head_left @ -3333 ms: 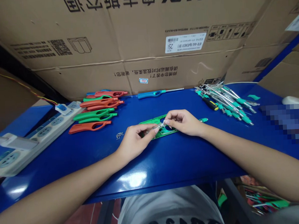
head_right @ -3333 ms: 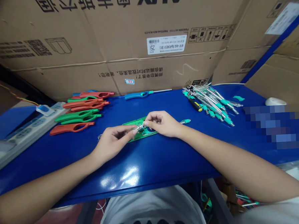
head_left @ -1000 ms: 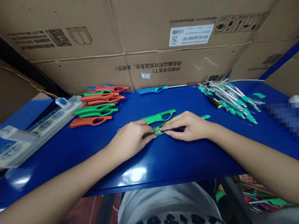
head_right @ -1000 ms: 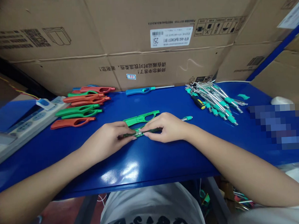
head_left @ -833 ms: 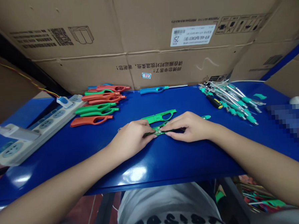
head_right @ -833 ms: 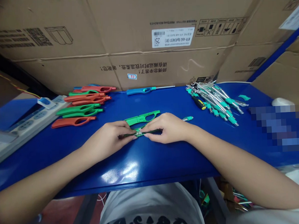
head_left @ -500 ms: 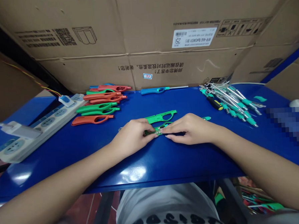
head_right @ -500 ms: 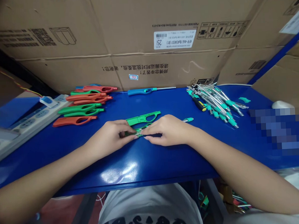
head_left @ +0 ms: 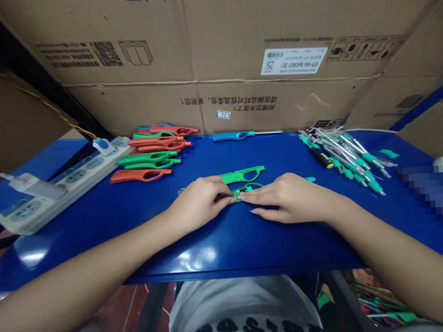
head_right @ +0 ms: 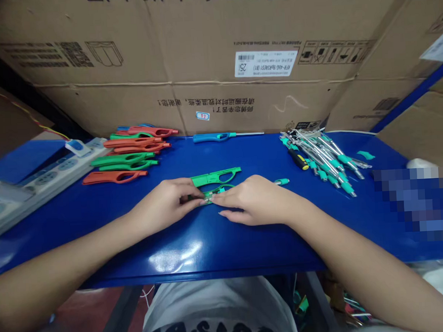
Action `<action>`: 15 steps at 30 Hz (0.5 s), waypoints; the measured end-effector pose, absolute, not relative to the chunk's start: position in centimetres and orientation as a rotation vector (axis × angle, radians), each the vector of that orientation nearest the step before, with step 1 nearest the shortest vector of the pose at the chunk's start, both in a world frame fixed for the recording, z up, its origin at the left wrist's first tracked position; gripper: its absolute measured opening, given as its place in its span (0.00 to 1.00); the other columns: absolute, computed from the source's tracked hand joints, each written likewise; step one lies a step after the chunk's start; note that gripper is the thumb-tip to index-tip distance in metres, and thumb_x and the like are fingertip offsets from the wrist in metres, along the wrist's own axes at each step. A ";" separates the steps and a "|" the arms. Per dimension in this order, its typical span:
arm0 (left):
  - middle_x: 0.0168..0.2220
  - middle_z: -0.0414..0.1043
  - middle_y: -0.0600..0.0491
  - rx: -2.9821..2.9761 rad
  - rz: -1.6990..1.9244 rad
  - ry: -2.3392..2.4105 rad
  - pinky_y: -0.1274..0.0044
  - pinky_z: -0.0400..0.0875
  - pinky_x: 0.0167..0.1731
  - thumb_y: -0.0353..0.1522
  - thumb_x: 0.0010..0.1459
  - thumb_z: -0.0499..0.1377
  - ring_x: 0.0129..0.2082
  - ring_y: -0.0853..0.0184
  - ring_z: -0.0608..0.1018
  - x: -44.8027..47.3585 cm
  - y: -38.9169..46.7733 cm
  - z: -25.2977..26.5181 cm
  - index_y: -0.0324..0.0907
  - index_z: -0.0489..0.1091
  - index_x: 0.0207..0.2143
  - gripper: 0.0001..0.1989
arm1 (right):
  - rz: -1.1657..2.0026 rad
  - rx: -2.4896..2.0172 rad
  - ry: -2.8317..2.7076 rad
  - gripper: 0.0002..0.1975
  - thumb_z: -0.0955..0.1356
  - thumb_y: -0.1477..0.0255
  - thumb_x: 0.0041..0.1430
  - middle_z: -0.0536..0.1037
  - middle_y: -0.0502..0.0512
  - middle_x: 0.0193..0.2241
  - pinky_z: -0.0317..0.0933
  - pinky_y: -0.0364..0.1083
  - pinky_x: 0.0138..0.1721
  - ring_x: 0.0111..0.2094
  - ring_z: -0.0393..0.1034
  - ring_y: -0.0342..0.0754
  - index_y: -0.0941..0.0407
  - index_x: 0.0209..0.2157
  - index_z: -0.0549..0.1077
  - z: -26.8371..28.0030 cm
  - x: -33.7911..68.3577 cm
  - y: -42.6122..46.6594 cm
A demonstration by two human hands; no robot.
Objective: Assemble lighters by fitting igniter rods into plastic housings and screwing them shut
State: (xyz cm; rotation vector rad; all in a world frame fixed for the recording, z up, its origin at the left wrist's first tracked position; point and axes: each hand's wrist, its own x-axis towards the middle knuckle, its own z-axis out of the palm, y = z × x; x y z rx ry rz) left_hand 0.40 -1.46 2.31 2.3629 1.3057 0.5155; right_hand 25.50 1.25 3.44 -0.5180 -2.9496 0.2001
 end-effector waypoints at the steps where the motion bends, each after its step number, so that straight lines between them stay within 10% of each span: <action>1: 0.37 0.78 0.49 2.380 0.498 1.313 0.76 0.71 0.36 0.30 0.64 0.62 0.35 0.64 0.79 0.4 -1.6 2.3 0.40 0.81 0.39 0.07 | 0.159 -0.521 -2.963 0.19 0.64 0.67 0.70 0.77 0.53 0.56 0.69 0.43 0.38 0.52 0.77 0.49 0.53 0.60 0.72 3.5 25.5 1.1; 15: 0.38 0.78 0.49 2.352 0.478 1.359 0.76 0.70 0.35 0.32 0.64 0.62 0.34 0.65 0.79 0.6 -2.1 2.7 0.40 0.80 0.39 0.07 | 0.135 -0.518 -2.960 0.19 0.64 0.68 0.69 0.78 0.53 0.55 0.69 0.42 0.38 0.52 0.77 0.49 0.53 0.58 0.74 3.6 25.4 1.1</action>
